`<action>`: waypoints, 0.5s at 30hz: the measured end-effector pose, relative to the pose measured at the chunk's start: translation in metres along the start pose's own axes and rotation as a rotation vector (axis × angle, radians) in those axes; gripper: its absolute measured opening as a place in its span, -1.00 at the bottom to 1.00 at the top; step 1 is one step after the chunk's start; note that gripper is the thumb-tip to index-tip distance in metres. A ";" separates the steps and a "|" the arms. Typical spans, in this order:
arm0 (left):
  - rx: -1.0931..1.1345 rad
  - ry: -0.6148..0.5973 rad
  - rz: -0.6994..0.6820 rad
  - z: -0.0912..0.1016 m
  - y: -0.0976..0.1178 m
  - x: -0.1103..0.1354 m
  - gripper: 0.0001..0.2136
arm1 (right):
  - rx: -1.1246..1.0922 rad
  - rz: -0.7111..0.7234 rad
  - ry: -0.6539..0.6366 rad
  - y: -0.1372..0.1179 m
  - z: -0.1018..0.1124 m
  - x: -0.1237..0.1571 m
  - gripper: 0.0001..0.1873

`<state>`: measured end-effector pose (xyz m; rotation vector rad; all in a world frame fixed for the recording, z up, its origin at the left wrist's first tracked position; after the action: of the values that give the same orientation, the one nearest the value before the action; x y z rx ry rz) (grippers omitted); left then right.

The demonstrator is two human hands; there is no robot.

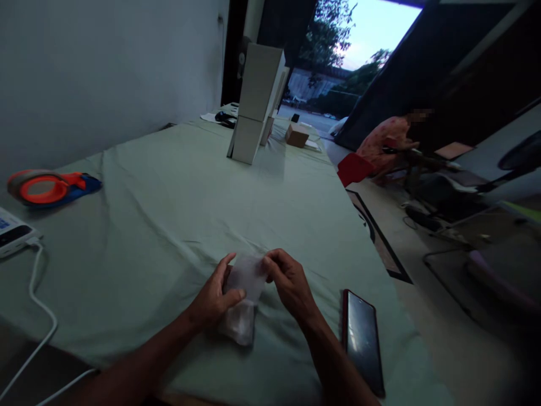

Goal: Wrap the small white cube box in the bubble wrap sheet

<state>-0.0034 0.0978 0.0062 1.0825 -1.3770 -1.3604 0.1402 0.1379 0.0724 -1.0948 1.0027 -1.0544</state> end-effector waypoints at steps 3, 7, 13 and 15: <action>0.095 -0.031 0.031 -0.002 0.008 -0.001 -0.33 | -0.052 0.002 0.039 -0.005 0.002 -0.013 -0.75; 0.181 0.010 0.107 0.001 0.003 -0.004 -0.47 | 0.007 -0.010 0.036 0.007 0.002 -0.030 -0.74; 0.232 0.164 0.143 0.013 -0.009 -0.012 -0.58 | 0.288 0.087 0.242 0.001 0.015 -0.006 -0.71; 0.272 0.155 0.124 0.012 -0.006 -0.014 -0.64 | 0.366 0.094 0.138 -0.001 -0.001 0.006 -0.68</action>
<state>-0.0118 0.1138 0.0003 1.2304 -1.5159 -0.9975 0.1402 0.1314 0.0723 -0.6784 0.9149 -1.1927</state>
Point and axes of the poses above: each hand's wrist, its own x-axis away from the middle knuckle, its own z-axis out of the back of the hand, y = z × x, the point moved 8 cm from there along -x, towards the middle knuckle, and after that the axes turned 8 degrees about -x, right-handed, at the moved point
